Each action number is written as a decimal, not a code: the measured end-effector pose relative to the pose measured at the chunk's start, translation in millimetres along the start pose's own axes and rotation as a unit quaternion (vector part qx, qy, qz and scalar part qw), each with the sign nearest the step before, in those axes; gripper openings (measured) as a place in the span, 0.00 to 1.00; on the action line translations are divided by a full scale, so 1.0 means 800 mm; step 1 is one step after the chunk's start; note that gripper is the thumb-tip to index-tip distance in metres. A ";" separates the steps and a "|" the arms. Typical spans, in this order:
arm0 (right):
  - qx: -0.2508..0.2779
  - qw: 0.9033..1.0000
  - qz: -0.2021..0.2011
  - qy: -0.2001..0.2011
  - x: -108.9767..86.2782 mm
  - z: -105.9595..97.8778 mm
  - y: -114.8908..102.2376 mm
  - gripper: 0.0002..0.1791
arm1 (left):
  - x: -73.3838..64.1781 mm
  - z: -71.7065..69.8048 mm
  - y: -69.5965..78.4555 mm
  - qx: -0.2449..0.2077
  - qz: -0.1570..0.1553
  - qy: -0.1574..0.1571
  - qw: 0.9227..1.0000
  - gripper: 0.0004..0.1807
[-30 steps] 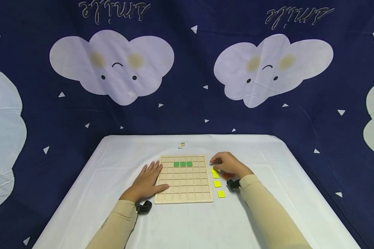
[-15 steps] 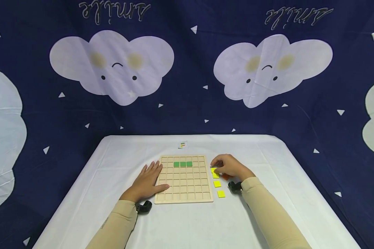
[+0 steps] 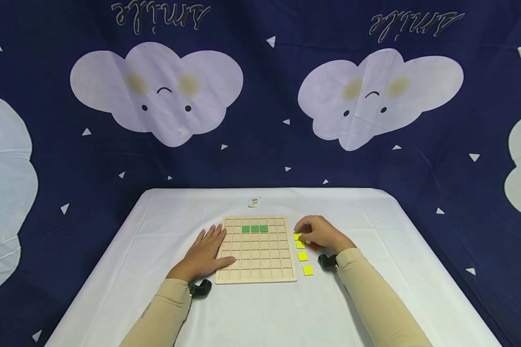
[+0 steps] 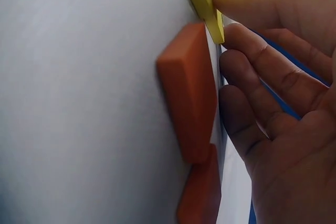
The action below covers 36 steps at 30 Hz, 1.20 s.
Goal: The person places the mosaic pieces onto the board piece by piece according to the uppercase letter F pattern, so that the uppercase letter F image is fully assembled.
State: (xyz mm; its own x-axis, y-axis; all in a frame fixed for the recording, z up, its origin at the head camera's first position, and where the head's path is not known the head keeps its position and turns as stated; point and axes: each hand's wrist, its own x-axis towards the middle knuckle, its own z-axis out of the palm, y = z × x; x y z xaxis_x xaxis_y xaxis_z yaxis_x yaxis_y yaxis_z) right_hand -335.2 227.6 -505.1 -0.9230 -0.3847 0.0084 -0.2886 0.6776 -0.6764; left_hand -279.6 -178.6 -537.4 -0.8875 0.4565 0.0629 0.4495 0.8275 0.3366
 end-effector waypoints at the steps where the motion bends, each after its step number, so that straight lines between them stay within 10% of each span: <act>1: -0.001 1.000 0.000 0.001 -0.001 0.000 0.000 0.12 | 0.000 0.000 0.000 0.000 -0.001 -0.002 1.000 0.60; 36: -0.025 0.999 -0.028 0.015 -0.004 0.008 0.007 0.12 | 0.002 0.007 -0.002 -0.002 0.007 0.017 1.000 0.59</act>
State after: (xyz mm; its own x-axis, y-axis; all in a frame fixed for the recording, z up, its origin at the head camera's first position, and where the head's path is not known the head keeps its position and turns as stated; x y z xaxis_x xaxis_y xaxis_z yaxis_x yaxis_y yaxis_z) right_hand -332.4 228.4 -513.5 -0.9124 -0.4037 0.0682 -0.3515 0.6869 -0.6361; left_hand -281.6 -177.6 -542.9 -0.8841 0.4566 0.0996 0.4615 0.8194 0.3399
